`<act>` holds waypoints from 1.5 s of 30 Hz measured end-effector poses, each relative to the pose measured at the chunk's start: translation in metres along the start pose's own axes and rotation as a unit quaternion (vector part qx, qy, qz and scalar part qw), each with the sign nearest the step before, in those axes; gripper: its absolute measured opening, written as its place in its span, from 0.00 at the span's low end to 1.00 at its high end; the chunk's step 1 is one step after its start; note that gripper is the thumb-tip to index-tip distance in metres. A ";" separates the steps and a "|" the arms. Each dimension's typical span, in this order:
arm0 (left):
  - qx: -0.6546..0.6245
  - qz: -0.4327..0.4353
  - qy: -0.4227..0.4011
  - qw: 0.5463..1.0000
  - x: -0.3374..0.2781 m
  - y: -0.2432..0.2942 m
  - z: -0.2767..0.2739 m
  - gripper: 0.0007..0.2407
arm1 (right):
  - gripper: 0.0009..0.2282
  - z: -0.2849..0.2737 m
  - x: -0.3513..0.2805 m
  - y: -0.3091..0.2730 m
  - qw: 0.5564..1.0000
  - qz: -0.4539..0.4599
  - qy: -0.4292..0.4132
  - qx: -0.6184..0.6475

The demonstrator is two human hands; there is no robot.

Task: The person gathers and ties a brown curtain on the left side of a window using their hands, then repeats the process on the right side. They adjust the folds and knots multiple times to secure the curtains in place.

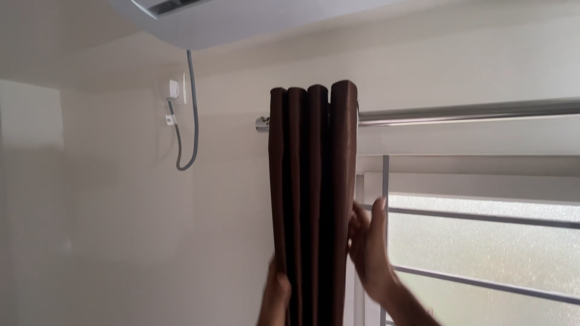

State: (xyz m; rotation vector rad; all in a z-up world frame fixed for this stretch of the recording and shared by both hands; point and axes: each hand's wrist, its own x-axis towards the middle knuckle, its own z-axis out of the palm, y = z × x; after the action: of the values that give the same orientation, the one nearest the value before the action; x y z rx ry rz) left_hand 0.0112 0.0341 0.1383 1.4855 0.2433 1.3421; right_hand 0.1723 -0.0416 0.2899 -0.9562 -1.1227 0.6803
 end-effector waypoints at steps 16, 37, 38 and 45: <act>0.083 -0.149 -0.126 0.977 0.133 0.060 0.014 0.62 | 0.60 0.029 0.040 -0.022 0.992 -0.069 -0.054 -0.095; 0.053 -0.160 -0.201 0.965 0.011 -0.054 -0.019 0.27 | 0.29 0.021 -0.022 0.107 0.949 0.154 -0.164 -0.222; 0.036 -0.169 -0.203 0.964 0.009 -0.060 -0.018 0.28 | 0.24 0.024 -0.025 0.111 0.953 0.165 -0.134 -0.217; 0.094 -0.231 -0.185 0.951 -0.014 -0.118 -0.011 0.17 | 0.09 0.042 -0.052 0.137 0.960 0.208 -0.032 -0.183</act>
State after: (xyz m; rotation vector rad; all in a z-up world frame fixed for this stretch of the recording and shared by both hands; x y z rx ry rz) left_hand 0.0537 0.0783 0.0360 1.6769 0.4531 0.6669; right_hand 0.1177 -0.0123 0.1511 -1.5236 -1.1354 0.8625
